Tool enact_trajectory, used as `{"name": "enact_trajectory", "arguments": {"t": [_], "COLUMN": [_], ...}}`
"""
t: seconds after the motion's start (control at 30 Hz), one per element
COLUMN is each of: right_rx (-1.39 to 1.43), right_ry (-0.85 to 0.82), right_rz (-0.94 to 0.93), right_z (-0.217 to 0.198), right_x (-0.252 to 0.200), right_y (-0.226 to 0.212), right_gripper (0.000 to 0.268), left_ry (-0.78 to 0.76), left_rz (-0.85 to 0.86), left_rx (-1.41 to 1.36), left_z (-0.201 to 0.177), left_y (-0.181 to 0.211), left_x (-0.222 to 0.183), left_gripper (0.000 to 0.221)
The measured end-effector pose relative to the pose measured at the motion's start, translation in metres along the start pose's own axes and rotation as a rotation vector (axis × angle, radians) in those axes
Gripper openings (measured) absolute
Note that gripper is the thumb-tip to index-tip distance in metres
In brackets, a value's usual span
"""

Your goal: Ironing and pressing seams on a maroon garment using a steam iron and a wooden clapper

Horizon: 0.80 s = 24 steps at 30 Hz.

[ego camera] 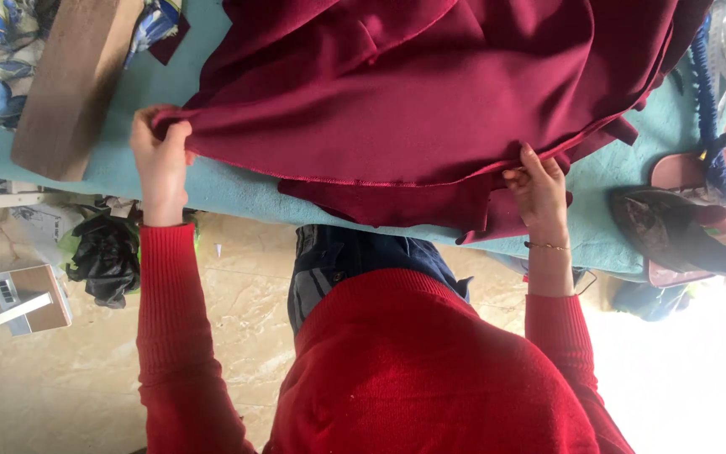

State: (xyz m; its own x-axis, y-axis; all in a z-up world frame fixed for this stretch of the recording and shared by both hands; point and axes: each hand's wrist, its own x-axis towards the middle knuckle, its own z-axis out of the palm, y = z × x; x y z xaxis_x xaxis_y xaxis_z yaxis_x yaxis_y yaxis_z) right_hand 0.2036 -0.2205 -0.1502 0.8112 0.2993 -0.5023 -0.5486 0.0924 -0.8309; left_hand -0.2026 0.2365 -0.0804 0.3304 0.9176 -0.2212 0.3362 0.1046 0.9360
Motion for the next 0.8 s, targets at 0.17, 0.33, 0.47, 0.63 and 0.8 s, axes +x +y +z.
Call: {"name": "enact_trajectory", "arguments": {"t": [0.17,0.33,0.47,0.63,0.8], "right_rx": [-0.253,-1.149,-1.151,-1.221,-1.179], "right_ry": [-0.079,0.069,-0.304,-0.399,-0.470], "right_rz": [-0.039,-0.650,-1.145,-1.127,-1.117], "right_z": [0.021,0.039,0.057,0.109,0.126], "right_x": [-0.036,-0.101,-0.108,-0.111,-0.095], "right_y": [-0.020,-0.035,-0.022,-0.032,-0.034], "right_gripper": [0.029,0.029,0.032,0.044,0.040], "left_ry": [0.232,0.059,-0.025,-0.188,-0.285], "left_rz": [0.431,1.098,1.347,1.179,0.976], "left_rx": [0.268,0.557,0.741,0.612,0.410], "left_z": [0.015,0.058,0.080,0.083,0.089], "left_y": [0.010,-0.006,-0.018,-0.005,0.021], "left_x": [-0.030,-0.076,-0.085,-0.076,-0.074], "left_gripper": [0.051,0.033,0.037,0.024,0.009]}}
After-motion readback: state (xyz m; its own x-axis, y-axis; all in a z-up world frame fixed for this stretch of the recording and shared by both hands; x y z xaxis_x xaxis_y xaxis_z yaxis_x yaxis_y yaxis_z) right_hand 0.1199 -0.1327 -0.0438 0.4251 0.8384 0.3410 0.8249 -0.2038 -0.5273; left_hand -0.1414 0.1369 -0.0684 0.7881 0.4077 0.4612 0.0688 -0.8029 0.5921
